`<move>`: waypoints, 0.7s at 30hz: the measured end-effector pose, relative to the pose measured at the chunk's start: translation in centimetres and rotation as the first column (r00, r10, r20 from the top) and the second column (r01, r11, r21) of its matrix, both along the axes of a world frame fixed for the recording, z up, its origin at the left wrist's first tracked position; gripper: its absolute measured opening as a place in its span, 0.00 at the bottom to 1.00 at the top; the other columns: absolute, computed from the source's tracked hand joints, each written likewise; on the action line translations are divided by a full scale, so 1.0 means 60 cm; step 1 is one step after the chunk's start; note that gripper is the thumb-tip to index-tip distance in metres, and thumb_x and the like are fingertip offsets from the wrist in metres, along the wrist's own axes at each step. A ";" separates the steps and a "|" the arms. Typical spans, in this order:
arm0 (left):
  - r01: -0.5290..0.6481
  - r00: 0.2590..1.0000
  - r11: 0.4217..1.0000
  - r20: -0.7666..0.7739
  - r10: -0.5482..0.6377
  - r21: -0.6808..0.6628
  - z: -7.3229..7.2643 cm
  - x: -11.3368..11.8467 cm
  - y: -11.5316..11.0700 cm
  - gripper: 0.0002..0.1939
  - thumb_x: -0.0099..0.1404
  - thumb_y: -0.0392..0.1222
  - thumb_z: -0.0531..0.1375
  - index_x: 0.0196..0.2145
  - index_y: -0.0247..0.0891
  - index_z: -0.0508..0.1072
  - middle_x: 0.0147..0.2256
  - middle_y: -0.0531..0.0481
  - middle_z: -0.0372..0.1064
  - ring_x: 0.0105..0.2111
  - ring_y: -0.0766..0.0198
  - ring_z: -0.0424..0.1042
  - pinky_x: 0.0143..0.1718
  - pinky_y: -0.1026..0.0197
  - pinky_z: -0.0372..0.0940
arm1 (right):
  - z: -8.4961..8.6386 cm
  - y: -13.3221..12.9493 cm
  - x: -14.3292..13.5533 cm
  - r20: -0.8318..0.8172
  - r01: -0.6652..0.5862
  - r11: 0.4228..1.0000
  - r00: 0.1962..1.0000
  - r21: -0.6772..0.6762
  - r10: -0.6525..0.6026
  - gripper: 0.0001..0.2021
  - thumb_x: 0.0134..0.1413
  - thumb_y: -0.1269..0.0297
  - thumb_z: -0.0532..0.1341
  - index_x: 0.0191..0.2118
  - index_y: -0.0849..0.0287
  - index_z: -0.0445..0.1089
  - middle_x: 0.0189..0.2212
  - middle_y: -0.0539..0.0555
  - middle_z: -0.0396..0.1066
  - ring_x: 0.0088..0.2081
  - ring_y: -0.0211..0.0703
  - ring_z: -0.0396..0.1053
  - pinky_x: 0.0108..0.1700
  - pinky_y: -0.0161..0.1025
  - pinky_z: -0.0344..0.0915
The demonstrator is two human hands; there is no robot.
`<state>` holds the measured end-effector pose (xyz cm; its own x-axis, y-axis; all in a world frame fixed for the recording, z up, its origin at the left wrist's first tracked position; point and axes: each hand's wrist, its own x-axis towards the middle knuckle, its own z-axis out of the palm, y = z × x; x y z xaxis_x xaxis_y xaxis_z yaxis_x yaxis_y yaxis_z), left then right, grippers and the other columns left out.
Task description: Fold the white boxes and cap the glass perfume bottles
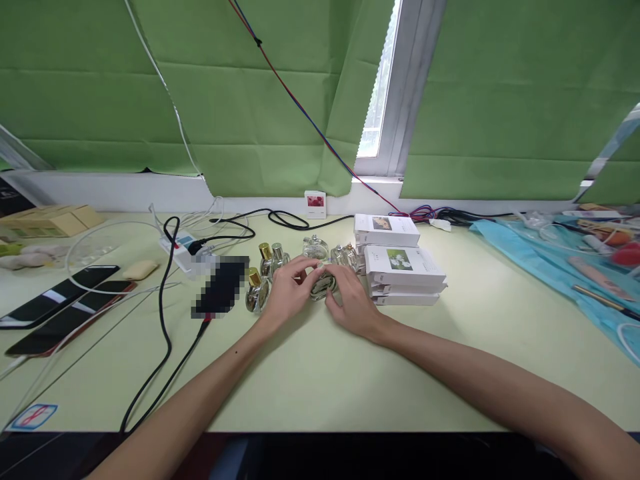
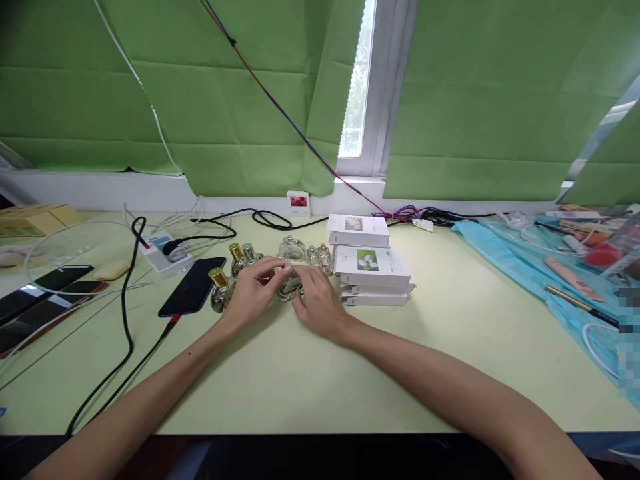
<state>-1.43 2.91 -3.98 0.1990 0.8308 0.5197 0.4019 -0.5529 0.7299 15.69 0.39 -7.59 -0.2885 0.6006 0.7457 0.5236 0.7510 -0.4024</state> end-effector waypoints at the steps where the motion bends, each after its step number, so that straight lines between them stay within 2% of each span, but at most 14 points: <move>1: -0.003 1.000 1.000 -0.013 0.004 0.005 0.001 0.000 0.000 0.15 0.68 0.52 0.62 0.40 0.38 0.81 0.40 0.47 0.76 0.26 0.66 0.64 0.30 0.61 0.62 | 0.000 0.000 0.000 -0.001 0.000 1.000 1.000 0.000 0.000 0.24 0.58 0.77 0.55 0.61 0.61 0.61 0.54 0.63 0.71 0.57 0.56 0.67 0.59 0.54 0.68; 7: -0.028 0.995 0.999 -0.097 0.032 0.039 0.005 0.000 -0.006 0.14 0.71 0.51 0.59 0.40 0.39 0.79 0.39 0.48 0.75 0.26 0.67 0.65 0.30 0.62 0.63 | -0.001 0.001 0.000 -0.003 -0.003 1.000 1.000 0.002 0.003 0.24 0.58 0.76 0.55 0.60 0.60 0.61 0.54 0.63 0.71 0.56 0.56 0.67 0.59 0.55 0.68; 21: -0.032 0.991 0.998 -0.125 0.039 0.055 0.009 0.002 -0.011 0.13 0.71 0.49 0.58 0.40 0.38 0.77 0.40 0.48 0.75 0.26 0.68 0.65 0.30 0.62 0.63 | -0.002 0.001 0.000 0.004 0.002 1.000 1.000 0.007 -0.002 0.25 0.58 0.77 0.55 0.61 0.58 0.60 0.54 0.62 0.70 0.57 0.55 0.67 0.60 0.56 0.68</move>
